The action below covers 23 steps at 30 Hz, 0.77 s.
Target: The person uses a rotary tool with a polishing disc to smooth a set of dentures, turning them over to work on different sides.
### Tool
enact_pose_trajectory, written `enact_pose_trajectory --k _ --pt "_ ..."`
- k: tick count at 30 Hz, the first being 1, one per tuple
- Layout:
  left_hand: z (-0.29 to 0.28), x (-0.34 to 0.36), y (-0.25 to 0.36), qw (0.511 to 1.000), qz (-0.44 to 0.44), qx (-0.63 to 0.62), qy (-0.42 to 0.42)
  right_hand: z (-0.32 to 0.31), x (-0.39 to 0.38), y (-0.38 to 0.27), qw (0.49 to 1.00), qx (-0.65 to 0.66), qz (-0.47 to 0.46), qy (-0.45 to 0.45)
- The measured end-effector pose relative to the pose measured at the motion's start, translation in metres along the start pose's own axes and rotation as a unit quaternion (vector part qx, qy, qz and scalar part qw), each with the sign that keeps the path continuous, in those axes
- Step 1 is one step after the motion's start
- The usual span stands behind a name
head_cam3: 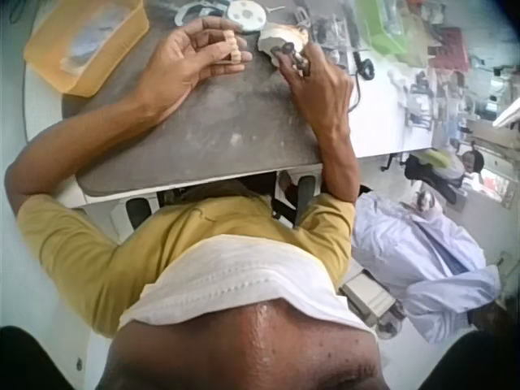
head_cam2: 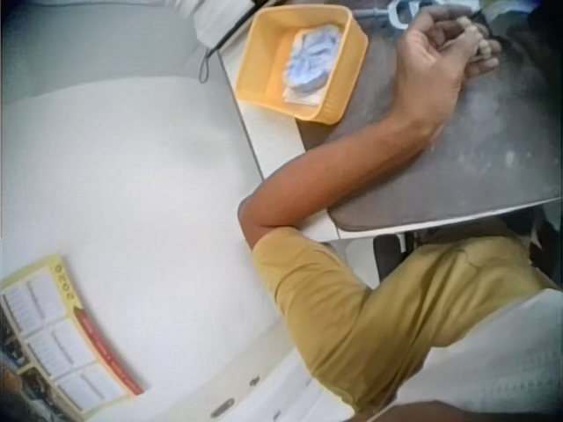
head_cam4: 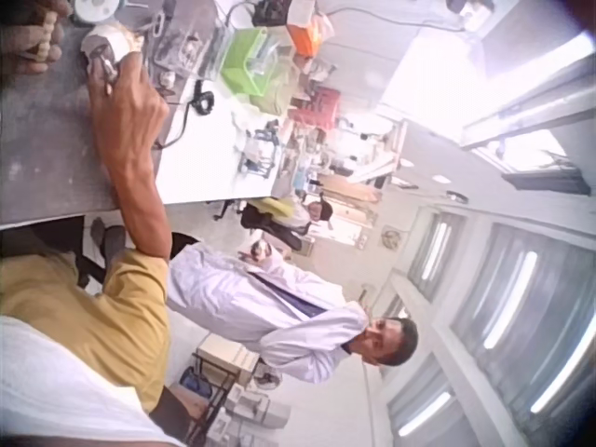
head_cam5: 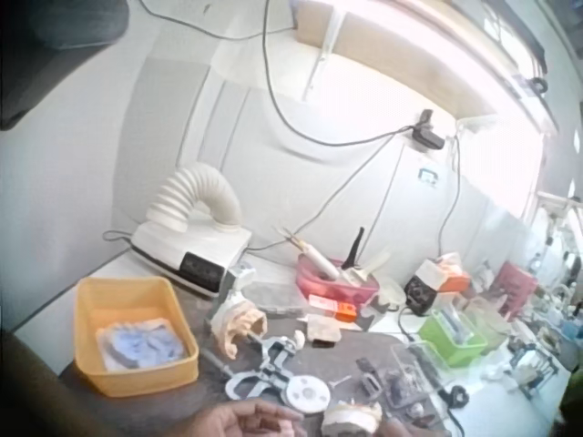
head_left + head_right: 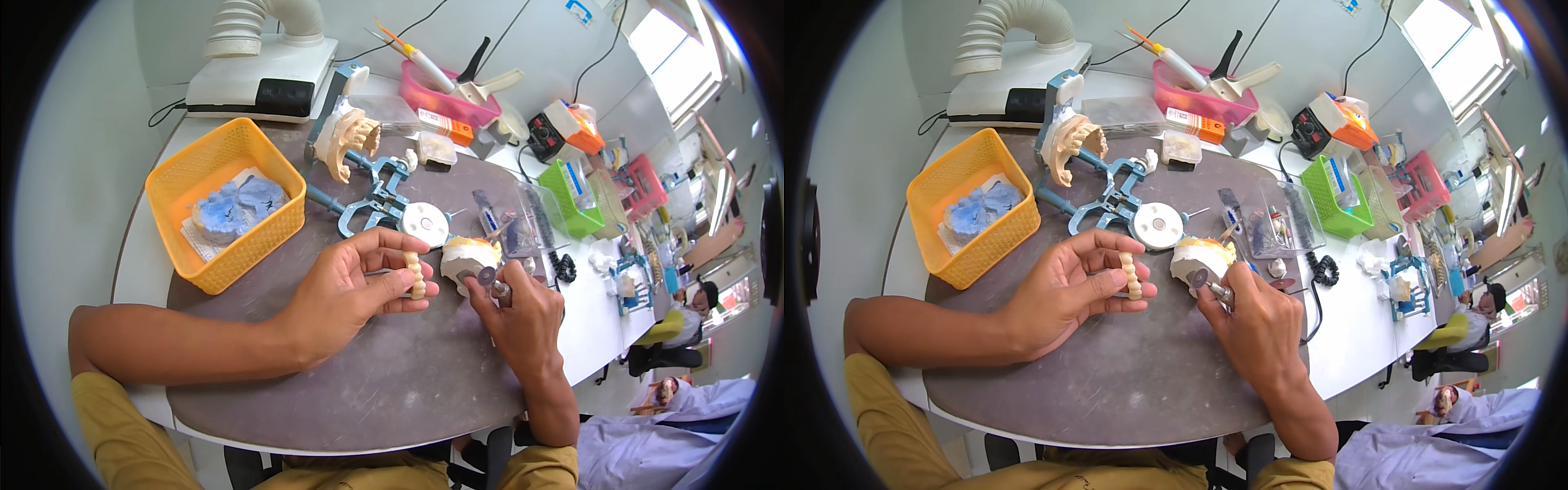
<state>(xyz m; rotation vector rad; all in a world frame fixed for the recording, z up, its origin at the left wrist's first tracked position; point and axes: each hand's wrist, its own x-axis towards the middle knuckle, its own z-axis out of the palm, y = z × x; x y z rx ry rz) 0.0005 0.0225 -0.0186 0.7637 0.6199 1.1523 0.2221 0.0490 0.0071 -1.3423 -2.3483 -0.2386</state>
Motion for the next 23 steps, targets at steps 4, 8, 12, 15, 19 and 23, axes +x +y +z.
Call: enact_pose_trajectory --k 4,8,12,15,19,23 --pt "0.006 0.007 -0.001 0.999 -0.027 0.035 -0.015 0.005 -0.002 0.009 1.0 0.01 -0.013 0.017" --pt "0.009 0.006 0.003 0.998 -0.05 0.044 -0.001 0.003 0.007 0.008 0.999 0.007 -0.05 0.014" --pt "0.008 0.008 0.003 0.998 -0.045 0.052 -0.01 -0.004 0.001 0.007 0.999 0.04 0.009 0.002" --pt "0.003 0.008 0.003 0.998 -0.044 0.034 -0.024 -0.012 -0.003 0.002 0.996 0.088 -0.022 -0.004" --pt "-0.003 0.004 0.002 0.998 -0.048 0.01 -0.045 -0.011 -0.007 -0.003 0.993 0.075 -0.095 -0.002" --pt "-0.008 0.004 0.003 0.997 -0.054 0.011 -0.055 -0.014 -0.008 -0.01 0.991 0.075 -0.103 -0.032"
